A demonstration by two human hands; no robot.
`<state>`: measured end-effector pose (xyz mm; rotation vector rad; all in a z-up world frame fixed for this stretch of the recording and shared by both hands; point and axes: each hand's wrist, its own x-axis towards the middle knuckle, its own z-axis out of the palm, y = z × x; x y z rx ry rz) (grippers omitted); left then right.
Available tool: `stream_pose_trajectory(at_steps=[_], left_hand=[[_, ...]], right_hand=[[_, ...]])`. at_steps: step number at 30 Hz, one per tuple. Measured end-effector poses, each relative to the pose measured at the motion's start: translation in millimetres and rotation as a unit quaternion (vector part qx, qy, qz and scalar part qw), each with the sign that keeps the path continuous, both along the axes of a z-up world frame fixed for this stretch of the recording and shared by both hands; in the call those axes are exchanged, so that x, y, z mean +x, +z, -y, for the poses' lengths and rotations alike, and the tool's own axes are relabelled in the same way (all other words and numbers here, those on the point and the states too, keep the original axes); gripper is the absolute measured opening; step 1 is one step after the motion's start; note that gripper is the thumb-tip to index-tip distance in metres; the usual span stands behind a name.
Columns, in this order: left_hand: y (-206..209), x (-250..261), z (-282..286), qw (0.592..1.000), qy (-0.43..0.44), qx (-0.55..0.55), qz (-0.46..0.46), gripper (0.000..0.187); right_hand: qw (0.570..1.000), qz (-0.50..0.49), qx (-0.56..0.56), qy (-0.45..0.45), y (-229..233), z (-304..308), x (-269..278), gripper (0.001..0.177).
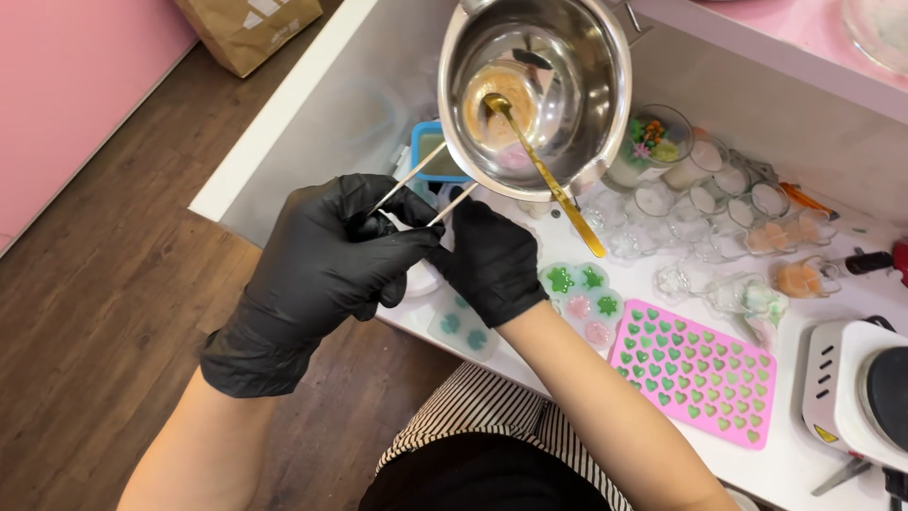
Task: Pouring melted wax into silicone molds and cleaning the equipment.
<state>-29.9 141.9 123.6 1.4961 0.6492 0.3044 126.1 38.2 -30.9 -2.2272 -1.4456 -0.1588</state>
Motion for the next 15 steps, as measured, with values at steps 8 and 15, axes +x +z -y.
stream_pose_trajectory(at_steps=[8, 15], left_hand=[[-2, 2, 10, 0.999, 0.022, 0.024, -0.024, 0.021], [-6, 5, 25, 0.996, 0.052, 0.048, -0.052, 0.024]], right_hand=[[0.999, -0.013, 0.03, 0.006, 3, 1, -5, 0.052], [0.997, -0.052, 0.059, -0.014, -20, -14, -4, 0.062]])
